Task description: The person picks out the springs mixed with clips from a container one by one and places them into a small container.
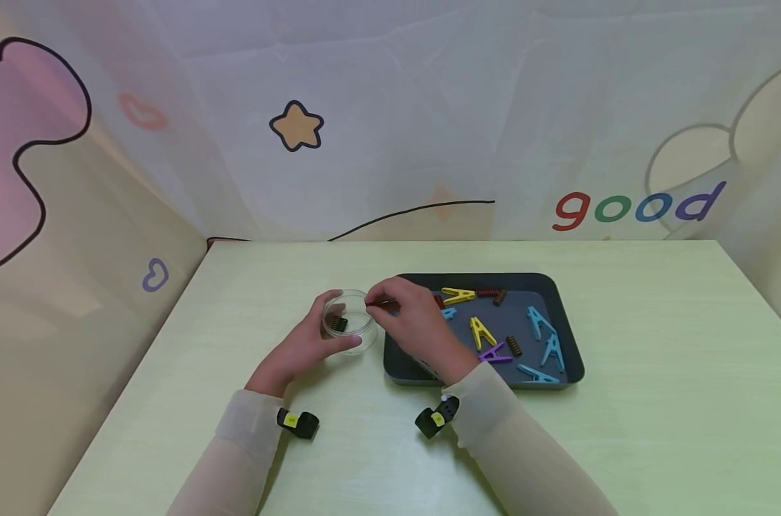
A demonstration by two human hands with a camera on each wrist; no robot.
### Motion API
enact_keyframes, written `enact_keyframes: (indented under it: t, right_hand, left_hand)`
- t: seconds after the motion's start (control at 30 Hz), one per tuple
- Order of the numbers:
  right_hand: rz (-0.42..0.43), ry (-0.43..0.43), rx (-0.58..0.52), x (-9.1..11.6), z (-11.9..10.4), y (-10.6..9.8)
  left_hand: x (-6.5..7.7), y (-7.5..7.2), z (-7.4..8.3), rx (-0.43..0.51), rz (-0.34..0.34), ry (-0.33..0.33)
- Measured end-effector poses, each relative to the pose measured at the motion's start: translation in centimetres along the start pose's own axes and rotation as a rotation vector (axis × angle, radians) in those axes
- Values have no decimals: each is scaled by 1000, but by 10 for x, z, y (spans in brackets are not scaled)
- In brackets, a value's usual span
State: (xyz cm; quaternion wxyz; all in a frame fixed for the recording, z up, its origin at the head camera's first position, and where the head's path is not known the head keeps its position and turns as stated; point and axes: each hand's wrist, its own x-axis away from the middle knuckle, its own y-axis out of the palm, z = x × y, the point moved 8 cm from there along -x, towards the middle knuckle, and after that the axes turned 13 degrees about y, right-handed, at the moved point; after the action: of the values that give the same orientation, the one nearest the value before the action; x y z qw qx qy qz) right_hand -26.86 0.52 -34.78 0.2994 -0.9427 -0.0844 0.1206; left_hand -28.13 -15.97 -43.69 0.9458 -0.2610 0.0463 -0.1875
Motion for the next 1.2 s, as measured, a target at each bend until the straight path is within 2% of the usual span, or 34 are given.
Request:
enact_keyframes:
  t: [0.53, 1.2]
  right_hand:
    - [16, 12, 20, -1, 1, 6]
    - [-13, 23, 9, -1, 5, 19]
  left_hand:
    - [-2, 1, 0, 5, 2, 4]
    - [-1, 0, 0, 3, 1, 5]
